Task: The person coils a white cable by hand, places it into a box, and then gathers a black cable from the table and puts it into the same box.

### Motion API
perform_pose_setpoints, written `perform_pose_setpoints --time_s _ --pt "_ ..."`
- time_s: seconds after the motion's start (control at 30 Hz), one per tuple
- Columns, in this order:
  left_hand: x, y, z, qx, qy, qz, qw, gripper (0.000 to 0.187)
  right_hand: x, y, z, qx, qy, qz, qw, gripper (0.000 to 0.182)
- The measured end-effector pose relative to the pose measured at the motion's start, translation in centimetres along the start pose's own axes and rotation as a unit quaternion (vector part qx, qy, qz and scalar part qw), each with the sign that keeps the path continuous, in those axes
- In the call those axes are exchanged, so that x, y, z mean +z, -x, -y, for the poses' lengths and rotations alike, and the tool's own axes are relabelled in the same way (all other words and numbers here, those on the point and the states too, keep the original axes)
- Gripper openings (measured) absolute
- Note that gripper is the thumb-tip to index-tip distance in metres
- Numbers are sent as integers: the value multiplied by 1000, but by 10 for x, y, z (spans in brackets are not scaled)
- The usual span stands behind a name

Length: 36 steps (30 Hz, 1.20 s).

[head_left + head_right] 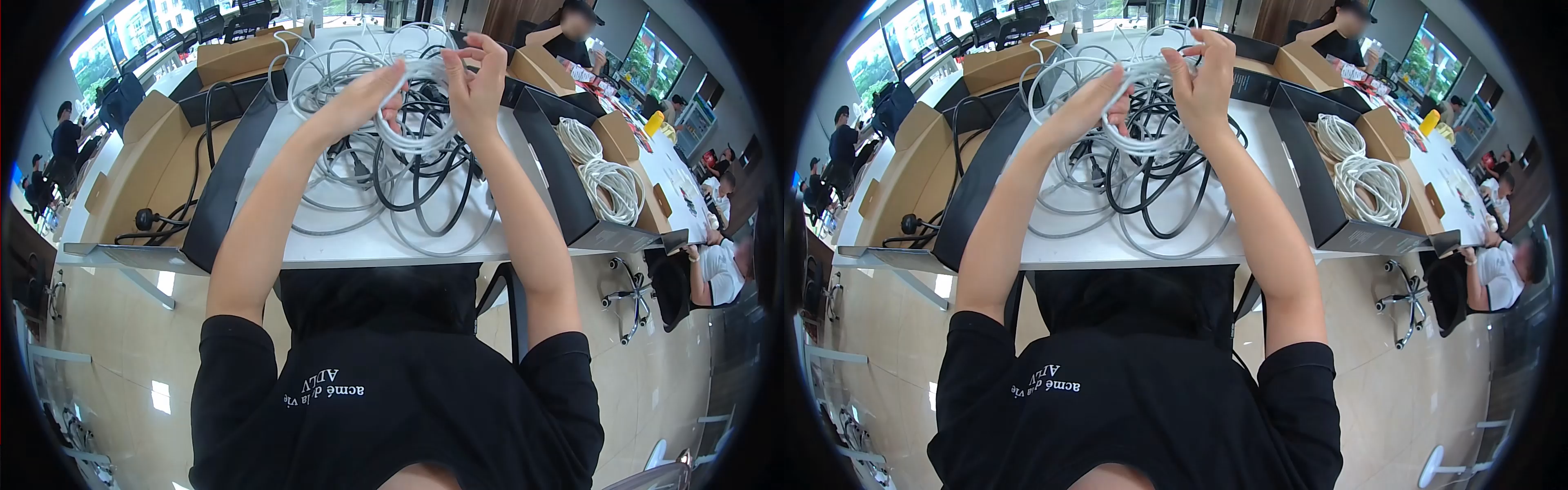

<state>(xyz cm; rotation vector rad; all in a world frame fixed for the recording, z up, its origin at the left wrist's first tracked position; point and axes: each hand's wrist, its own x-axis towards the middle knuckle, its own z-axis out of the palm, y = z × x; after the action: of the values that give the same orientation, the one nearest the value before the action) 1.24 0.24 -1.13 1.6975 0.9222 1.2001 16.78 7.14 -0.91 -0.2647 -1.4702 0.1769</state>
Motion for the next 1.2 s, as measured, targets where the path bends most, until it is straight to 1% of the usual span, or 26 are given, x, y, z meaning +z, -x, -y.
perform_pose_setpoints --time_s 0.03,0.1,0.13,0.23,0.33,0.43,0.47,0.5,0.53,0.63,0.73,0.83,0.93,1.03,1.07,1.17,1.2 --pt "2 1 0 8 -32 1 999 50 0 -1 4 -44 19 -7 999 20" --pt "8 4 -3 23 -96 2 995 45 -3 -5 -7 -141 84 29 986 18" --pt "11 6 -5 30 -144 -6 989 35 -4 -6 -11 -188 116 47 974 17" --pt "10 7 -1 44 -205 -26 978 32 -9 0 -12 -104 129 133 977 16" --pt "16 7 -1 43 -204 -67 976 31 -6 6 -18 -124 142 181 965 22" --pt "11 4 6 61 -219 -52 972 31 -10 4 -10 -137 205 261 933 34" --pt "10 4 7 62 -228 -49 971 30 -11 2 -9 -46 156 303 939 36" --pt "10 4 6 64 -237 -46 968 30 -12 -1 -8 44 105 342 933 39" --pt "10 5 4 66 -245 -43 966 29 -13 -4 -7 135 53 377 915 42" --pt "14 6 -2 60 -236 -38 969 29 -18 -13 -6 143 60 401 903 44" --pt "10 -2 6 128 -235 -58 962 33 -14 -12 -16 144 10 374 916 43" --pt "8 -1 2 140 -306 -81 938 44 -14 -13 -14 162 -18 353 921 41" --pt "3 1 10 139 -300 -184 926 62 -17 -16 -6 235 -69 283 927 36" --pt "1 2 4 159 -337 -204 905 69 -27 -26 2 281 -94 268 917 30" --pt "2 2 1 161 -335 -194 908 69 -27 -26 4 300 -122 261 909 30" --pt "6 9 -13 118 -376 -114 912 52 -26 -24 -3 352 -248 196 881 33" --pt "7 8 -8 120 -309 -100 938 49 -25 -24 0 368 -271 177 872 33"
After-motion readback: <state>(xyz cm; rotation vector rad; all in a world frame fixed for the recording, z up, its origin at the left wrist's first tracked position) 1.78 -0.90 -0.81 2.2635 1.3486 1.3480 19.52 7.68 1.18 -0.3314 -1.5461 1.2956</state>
